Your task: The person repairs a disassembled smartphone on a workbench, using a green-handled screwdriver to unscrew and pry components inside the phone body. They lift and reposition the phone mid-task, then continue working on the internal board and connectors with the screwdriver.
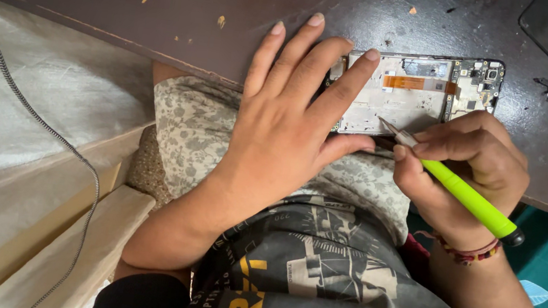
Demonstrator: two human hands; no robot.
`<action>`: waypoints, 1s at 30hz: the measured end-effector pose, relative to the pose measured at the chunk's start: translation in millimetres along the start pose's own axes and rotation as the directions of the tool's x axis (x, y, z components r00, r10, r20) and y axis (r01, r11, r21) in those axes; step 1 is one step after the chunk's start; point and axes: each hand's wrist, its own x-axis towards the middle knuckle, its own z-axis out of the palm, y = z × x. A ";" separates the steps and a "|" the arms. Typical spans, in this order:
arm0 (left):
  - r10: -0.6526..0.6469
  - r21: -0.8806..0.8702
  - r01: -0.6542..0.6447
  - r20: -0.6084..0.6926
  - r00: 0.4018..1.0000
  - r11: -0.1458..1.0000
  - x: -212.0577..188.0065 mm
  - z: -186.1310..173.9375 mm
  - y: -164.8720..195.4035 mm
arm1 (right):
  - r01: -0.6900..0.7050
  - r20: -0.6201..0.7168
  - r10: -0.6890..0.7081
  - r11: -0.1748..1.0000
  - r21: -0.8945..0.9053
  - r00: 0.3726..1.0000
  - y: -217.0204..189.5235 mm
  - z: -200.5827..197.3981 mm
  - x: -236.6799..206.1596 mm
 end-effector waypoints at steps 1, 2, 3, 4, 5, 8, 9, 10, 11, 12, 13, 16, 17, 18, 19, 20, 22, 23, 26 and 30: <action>-0.002 -0.001 0.002 0.001 1.000 1.000 0.2 0.5 0.4 | -0.006 0.002 0.006 1.000 0.008 1.000 -0.2 -0.2 0.3; 0.001 0.001 -0.001 0.002 1.000 1.000 0.0 0.2 -0.1 | -0.012 0.005 0.012 1.000 0.015 1.000 -0.8 -0.3 1.0; 0.004 0.004 -0.004 0.001 1.000 1.000 0.2 0.3 -0.5 | -0.010 0.013 0.010 1.000 0.025 1.000 -1.2 -0.8 1.7; 0.006 0.007 -0.006 0.001 1.000 1.000 0.3 0.5 -0.7 | -0.008 0.017 0.008 1.000 0.022 1.000 -2.0 -0.8 1.9; 0.005 0.009 -0.005 0.002 1.000 1.000 0.5 1.1 -0.4 | -0.006 0.022 0.006 1.000 0.019 1.000 -2.4 -1.1 2.0; 0.003 0.014 -0.003 0.005 1.000 1.000 0.7 1.4 -0.7 | -0.016 0.015 0.016 1.000 -0.010 1.000 -4.6 0.0 1.3; 0.002 0.016 -0.002 0.006 1.000 1.000 0.8 1.7 -0.2 | -0.031 0.008 0.031 1.000 -0.004 0.999 -4.5 -0.2 1.2; 0.002 0.019 -0.002 0.008 1.000 1.000 0.6 1.1 -0.6 | -0.035 0.009 0.035 0.999 0.005 0.999 -4.4 0.1 1.6; 0.001 0.018 -0.001 0.010 1.000 1.000 0.7 1.0 -0.7 | -0.040 0.010 0.039 0.999 0.015 0.999 -4.0 0.4 1.6; 0.001 0.017 -0.001 0.011 1.000 1.000 1.0 1.1 -0.5 | -0.032 0.018 0.032 0.999 0.026 0.999 -3.3 -0.5 2.6; 0.000 0.017 0.000 0.012 1.000 1.000 1.4 1.6 -0.1 | -0.030 0.018 0.029 0.999 0.027 0.999 -2.8 -0.5 2.3; 0.002 0.030 -0.003 0.016 1.000 1.000 1.0 0.5 -0.5 | -0.038 0.008 0.038 0.999 0.017 0.999 -2.9 -0.3 0.9; 0.002 0.024 -0.003 0.014 1.000 1.000 1.3 1.1 -0.1 | -0.043 0.006 0.043 0.999 0.014 0.999 -2.9 -0.9 0.3; 0.002 0.018 -0.002 0.013 1.000 1.000 1.1 0.9 -0.3 | -0.049 0.011 0.049 0.999 0.015 0.999 -3.3 -1.2 -0.2; 0.001 0.014 -0.001 0.011 1.000 1.000 1.0 0.7 -0.4 | -0.050 0.016 0.049 0.999 0.023 0.999 -2.9 -1.6 -0.1; 0.001 0.017 -0.001 0.010 1.000 1.000 1.0 0.6 -0.3 | -0.051 0.021 0.050 0.998 0.031 0.999 -3.0 -1.9 0.0; 0.002 0.022 -0.002 0.008 1.000 1.000 1.0 0.5 -0.3 | -0.045 0.023 0.044 0.998 0.042 0.999 -2.8 -1.9 0.7; 0.000 0.018 0.000 0.008 1.000 1.000 0.8 0.3 -0.2 | -0.042 0.020 0.042 0.998 0.041 0.999 -3.1 -1.2 0.6; 0.000 0.013 0.000 0.008 1.000 1.000 1.0 -0.3 -0.3 | -0.033 0.010 0.033 0.999 0.017 0.999 -4.7 1.0 0.9; -0.006 0.020 0.006 0.010 1.000 1.000 0.5 -1.3 0.5 | -0.046 0.009 0.046 0.998 0.050 0.999 -6.7 2.9 2.0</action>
